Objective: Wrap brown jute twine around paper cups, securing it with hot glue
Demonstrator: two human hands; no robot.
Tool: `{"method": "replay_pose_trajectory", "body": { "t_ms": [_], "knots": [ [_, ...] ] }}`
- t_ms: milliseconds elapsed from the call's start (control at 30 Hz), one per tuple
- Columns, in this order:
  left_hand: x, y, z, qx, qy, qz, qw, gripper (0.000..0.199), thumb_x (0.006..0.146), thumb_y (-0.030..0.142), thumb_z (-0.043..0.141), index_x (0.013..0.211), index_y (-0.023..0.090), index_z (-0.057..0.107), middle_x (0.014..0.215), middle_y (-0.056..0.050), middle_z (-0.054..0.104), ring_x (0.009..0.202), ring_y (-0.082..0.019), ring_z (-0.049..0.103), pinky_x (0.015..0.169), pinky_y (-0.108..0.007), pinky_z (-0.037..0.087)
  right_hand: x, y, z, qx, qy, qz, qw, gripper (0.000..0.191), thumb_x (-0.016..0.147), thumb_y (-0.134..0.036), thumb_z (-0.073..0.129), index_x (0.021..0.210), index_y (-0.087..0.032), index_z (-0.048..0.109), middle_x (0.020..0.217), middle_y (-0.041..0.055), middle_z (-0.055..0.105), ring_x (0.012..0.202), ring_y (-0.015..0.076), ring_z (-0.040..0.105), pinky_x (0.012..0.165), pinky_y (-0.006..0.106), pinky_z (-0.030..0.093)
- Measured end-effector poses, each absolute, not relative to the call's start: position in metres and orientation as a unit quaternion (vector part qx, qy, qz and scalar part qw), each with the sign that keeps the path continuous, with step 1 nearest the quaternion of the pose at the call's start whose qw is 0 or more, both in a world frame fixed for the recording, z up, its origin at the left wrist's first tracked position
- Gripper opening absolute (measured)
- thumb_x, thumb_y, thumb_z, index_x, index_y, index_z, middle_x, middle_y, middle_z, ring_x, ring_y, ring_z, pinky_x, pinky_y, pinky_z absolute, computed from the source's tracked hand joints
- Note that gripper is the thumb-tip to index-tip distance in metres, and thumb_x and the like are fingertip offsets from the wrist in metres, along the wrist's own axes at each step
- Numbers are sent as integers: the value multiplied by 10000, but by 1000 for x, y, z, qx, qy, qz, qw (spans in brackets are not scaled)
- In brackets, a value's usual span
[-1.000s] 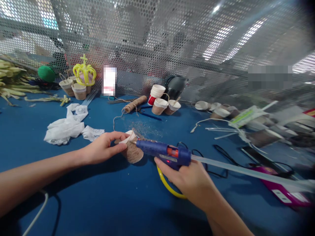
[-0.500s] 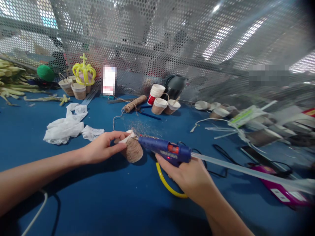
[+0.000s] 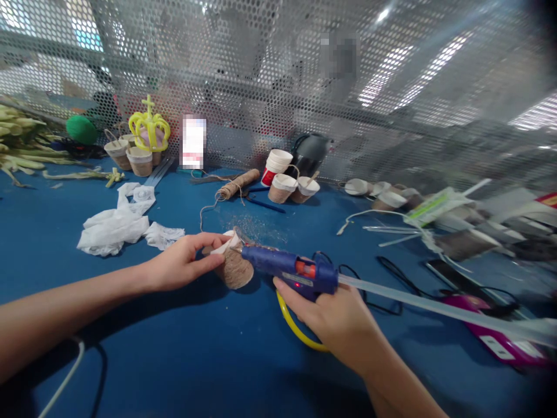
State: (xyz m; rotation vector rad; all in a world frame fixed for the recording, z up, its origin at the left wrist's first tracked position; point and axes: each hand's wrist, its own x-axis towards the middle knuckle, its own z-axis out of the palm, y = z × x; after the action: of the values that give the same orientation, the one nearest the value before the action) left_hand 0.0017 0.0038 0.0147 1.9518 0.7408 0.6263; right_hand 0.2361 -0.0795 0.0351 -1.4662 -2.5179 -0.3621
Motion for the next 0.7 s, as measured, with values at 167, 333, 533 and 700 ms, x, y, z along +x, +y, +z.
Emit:
{"method": "replay_pose_trajectory", "body": {
  "t_ms": [167, 333, 533, 700],
  "knots": [
    [2, 4, 14, 792, 301, 256, 465, 164, 825, 300, 445, 737, 177, 506, 1118, -71, 601, 1134, -210, 478, 936, -301, 365, 234, -78, 40, -457, -866, -196, 47, 407, 775, -74, 347, 910, -218, 703, 658, 73, 697, 627, 228, 640, 551, 335, 501],
    [2, 4, 13, 793, 298, 263, 461, 147, 823, 280, 450, 727, 181, 501, 1055, -63, 627, 1128, -209, 483, 920, -291, 373, 232, -79, 41, -430, -872, -231, 27, 433, 722, -23, 376, 906, -242, 702, 652, 61, 695, 575, 222, 630, 486, 307, 469],
    [2, 4, 13, 789, 300, 263, 468, 156, 831, 281, 443, 717, 183, 481, 1100, -60, 605, 1164, -196, 452, 940, -283, 358, 231, -81, 39, -489, -854, -141, 109, 318, 754, -90, 436, 858, -244, 693, 623, 37, 681, 617, 201, 630, 536, 283, 470],
    [2, 4, 13, 797, 297, 263, 455, 144, 834, 283, 438, 734, 187, 478, 1092, -58, 603, 1155, -190, 458, 943, -284, 350, 227, -84, 40, -400, -877, -250, 88, 433, 675, 20, 370, 824, -215, 702, 552, 68, 659, 501, 236, 617, 422, 290, 408]
  ]
}}
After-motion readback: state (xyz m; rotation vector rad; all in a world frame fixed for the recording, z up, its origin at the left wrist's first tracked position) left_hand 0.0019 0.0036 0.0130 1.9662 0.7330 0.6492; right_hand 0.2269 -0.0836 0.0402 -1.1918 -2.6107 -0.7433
